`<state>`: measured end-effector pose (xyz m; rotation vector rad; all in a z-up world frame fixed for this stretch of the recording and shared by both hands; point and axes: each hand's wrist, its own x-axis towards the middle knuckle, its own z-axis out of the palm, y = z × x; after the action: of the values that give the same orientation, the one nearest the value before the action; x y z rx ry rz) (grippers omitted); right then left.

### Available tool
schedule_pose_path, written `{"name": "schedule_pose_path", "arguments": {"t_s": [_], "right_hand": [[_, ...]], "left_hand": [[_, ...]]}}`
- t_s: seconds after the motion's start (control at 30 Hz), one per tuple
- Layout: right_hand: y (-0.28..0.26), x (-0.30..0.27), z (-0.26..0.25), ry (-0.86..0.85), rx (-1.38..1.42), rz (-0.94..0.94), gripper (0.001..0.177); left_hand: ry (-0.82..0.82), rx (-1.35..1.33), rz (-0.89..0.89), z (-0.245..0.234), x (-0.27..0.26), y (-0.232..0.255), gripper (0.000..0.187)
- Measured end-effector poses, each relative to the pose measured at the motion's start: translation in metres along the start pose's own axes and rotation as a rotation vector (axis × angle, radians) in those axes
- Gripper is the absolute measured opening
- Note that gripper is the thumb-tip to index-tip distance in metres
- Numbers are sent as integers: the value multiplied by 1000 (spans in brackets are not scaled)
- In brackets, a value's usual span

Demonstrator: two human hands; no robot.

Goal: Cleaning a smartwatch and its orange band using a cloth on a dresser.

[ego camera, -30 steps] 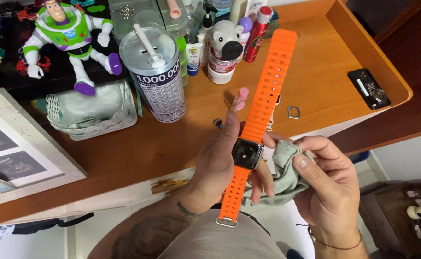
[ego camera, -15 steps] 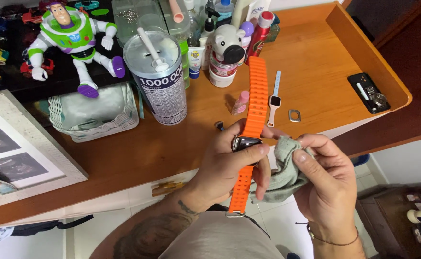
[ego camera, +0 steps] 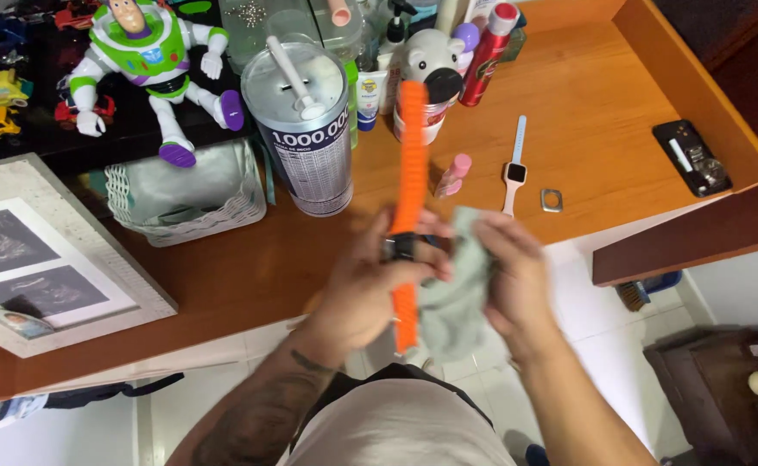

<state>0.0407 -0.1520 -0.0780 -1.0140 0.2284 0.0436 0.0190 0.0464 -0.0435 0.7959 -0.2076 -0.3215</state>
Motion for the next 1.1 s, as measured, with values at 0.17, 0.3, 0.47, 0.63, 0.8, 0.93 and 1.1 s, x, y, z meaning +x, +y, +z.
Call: {"name": "schedule_pose_path", "arguments": {"t_s": [0.17, 0.3, 0.47, 0.63, 0.8, 0.93, 1.1], "right_hand": [[87, 70, 30, 4, -13, 105, 25], [125, 114, 36, 67, -366, -41, 31], [77, 68, 3, 96, -822, -437, 29], [23, 87, -109, 313, -1109, -598, 28], [-51, 110, -149, 167, -1498, -507, 42], [-68, 150, -176, -84, -1502, -438, 49], [-82, 188, -180, -273, -1559, -213, 46]], "left_hand": [[150, 69, -46, -37, -8, 1, 32], [279, 85, -147, -43, -10, 3, 28], [262, 50, -247, -50, -4, -18, 32], [188, 59, -313, -29, 12, -53, 27], [109, 52, -407, 2, 35, -87, 27], [150, 71, -442, 32, 55, -100, 28], [221, 62, -423, 52, 70, -121, 25]]}}
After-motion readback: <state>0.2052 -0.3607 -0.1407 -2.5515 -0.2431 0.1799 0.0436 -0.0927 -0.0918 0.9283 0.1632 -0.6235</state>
